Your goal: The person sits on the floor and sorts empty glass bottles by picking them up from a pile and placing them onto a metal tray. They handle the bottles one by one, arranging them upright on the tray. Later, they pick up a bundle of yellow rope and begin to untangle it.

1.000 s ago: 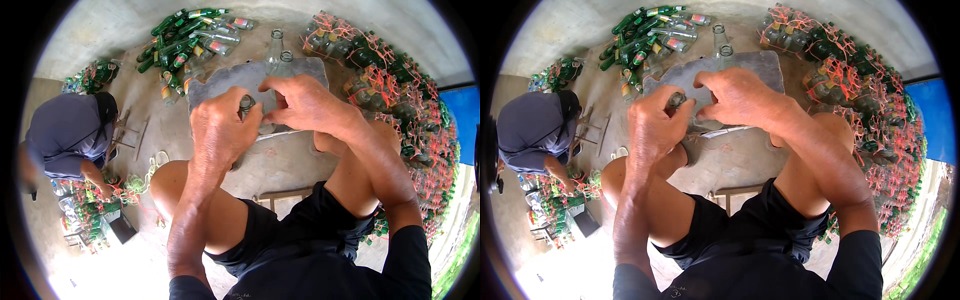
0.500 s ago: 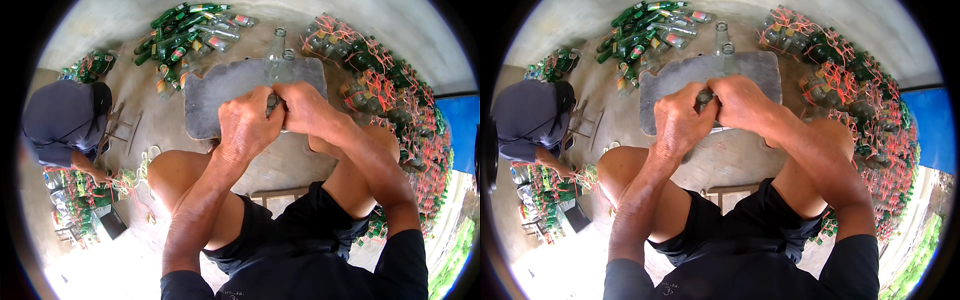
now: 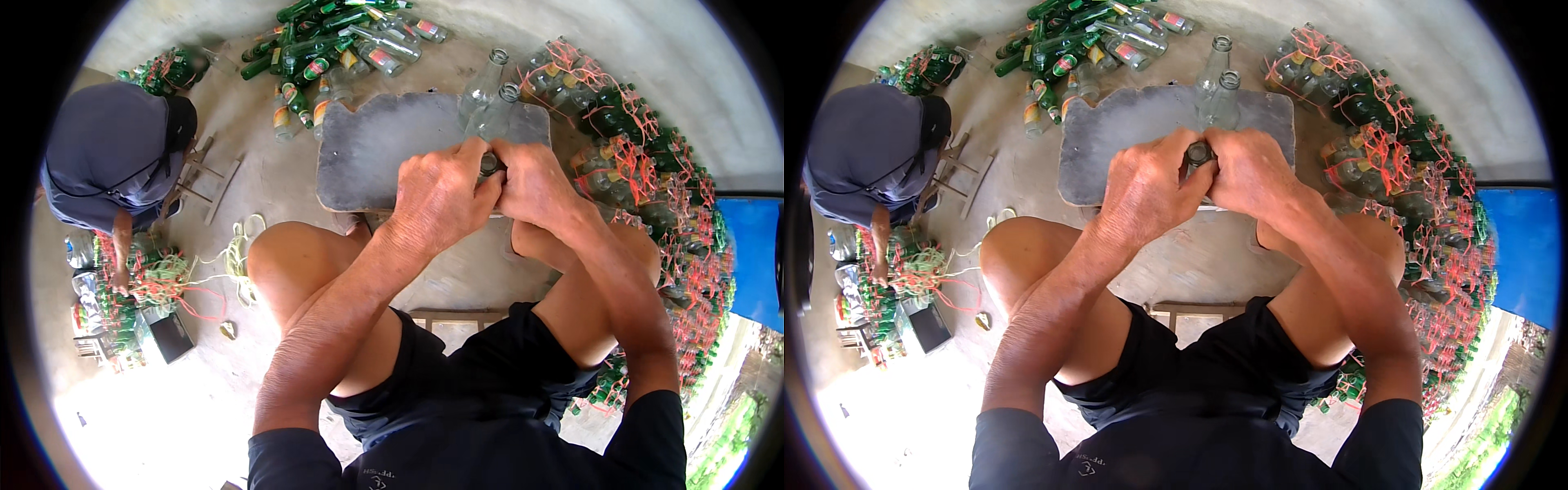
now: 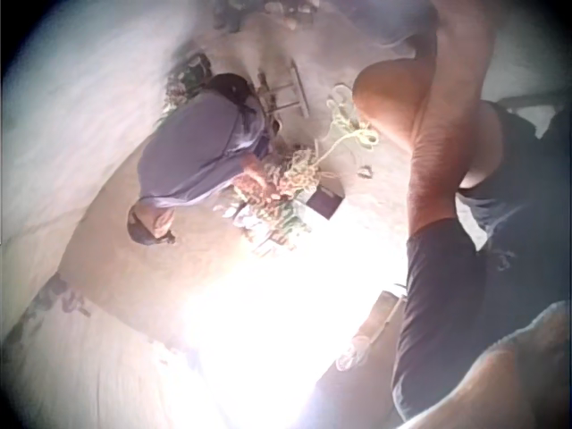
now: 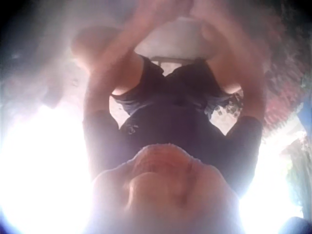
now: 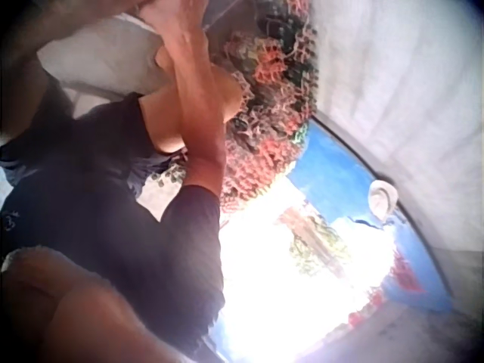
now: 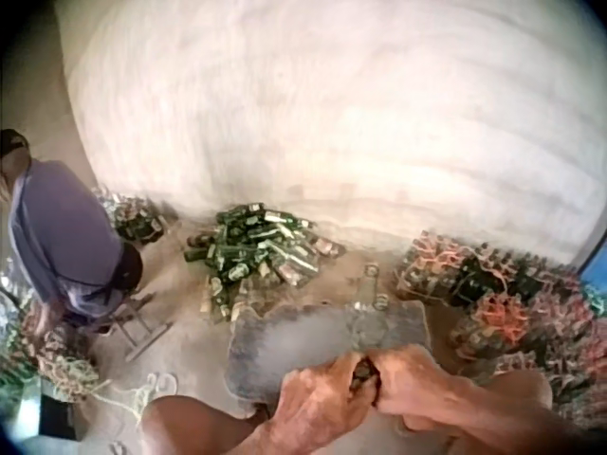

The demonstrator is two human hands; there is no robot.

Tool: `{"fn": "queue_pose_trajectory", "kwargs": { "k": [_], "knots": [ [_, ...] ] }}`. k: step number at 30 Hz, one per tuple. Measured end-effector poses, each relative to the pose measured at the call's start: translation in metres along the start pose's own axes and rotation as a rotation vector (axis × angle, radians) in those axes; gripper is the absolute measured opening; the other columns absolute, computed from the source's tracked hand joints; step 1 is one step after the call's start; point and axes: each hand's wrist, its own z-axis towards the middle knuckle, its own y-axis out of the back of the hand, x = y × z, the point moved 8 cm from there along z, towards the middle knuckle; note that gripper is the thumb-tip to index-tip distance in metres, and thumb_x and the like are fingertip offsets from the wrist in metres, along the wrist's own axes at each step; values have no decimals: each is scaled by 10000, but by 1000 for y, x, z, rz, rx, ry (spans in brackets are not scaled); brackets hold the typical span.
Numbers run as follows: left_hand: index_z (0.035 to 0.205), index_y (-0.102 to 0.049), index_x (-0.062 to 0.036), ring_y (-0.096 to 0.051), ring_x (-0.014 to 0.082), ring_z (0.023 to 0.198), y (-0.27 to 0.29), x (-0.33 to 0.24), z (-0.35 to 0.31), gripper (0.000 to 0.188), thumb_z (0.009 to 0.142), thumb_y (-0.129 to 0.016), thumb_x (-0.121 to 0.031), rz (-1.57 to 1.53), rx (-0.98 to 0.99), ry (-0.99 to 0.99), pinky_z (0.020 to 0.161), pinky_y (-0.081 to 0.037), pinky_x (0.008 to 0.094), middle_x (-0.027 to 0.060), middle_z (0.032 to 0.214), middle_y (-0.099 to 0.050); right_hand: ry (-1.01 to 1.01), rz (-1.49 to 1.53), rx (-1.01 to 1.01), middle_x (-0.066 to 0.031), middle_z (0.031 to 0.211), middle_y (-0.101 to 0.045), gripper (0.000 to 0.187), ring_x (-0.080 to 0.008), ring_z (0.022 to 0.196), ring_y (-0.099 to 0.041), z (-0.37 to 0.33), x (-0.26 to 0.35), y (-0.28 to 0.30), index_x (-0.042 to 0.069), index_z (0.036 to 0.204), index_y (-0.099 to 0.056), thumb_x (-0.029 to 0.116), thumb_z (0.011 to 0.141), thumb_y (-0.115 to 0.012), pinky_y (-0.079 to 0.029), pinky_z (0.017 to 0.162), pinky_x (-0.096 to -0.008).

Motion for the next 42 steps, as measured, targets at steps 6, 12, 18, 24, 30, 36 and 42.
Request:
{"fn": "queue_pose_trajectory", "kwargs": {
  "k": [6, 12, 18, 24, 30, 36, 42],
  "knots": [
    [955, -709, -47, -696, 304, 606, 32, 7, 10, 163, 869, -774, -170, -155, -152, 26, 591, -556, 415, 123, 673, -674, -140, 36, 9, -204, 732, -701, 225, -414, 704, -706, -3, -15, 7, 7, 865, -707, 183, 756, -794, -560, 644, -478],
    [898, -750, -48, -715, 329, 631, 66, 32, 21, 83, 868, -732, -124, -203, -404, 116, 644, -573, 392, 145, 702, -715, -242, 67, 28, -172, 755, -726, 306, -332, 698, -741, -7, -27, 14, 6, 987, -733, 203, 773, -827, -578, 648, -418],
    [968, -746, 36, -531, 47, 623, 81, 45, 23, 107, 945, -696, -55, -196, -498, 111, 582, -459, 250, 4, 675, -647, -332, 87, 68, -151, 792, -745, 353, -258, 688, -733, -5, -33, 16, -1, 1075, -733, 192, 800, -843, -568, 653, -372],
    [975, -748, 39, -557, 66, 618, 80, 49, 22, 124, 937, -690, -64, -161, -485, 115, 591, -476, 266, 31, 675, -667, -340, 92, 64, -151, 795, -747, 348, -249, 684, -730, -5, -45, 9, -1, 1069, -733, 201, 809, -845, -566, 657, -368],
    [869, -760, -22, -713, 368, 649, 83, 48, 21, 121, 859, -663, -94, -164, -493, 161, 653, -568, 423, 170, 690, -709, -328, 93, 30, -25, 716, -666, 255, -62, 609, -575, -4, -51, 7, -9, 1049, -725, 98, 841, -826, -470, 552, -288],
    [885, -773, -23, -726, 363, 668, 85, 48, 21, 127, 861, -679, -105, -136, -488, 155, 680, -581, 427, 169, 721, -731, -354, 89, 52, -35, 735, -680, 285, -68, 634, -584, -2, -55, 6, -5, 1071, -725, 107, 832, -832, -483, 580, -286],
    [927, -764, -5, -637, 170, 631, 83, 49, 20, 118, 899, -696, -97, -122, -481, 130, 631, -527, 327, 89, 679, -698, -378, 31, 36, -43, 763, -699, 315, -77, 655, -598, -1, -56, 8, -1, 1106, -728, 115, 834, -835, -497, 603, -285]
  ]
}}
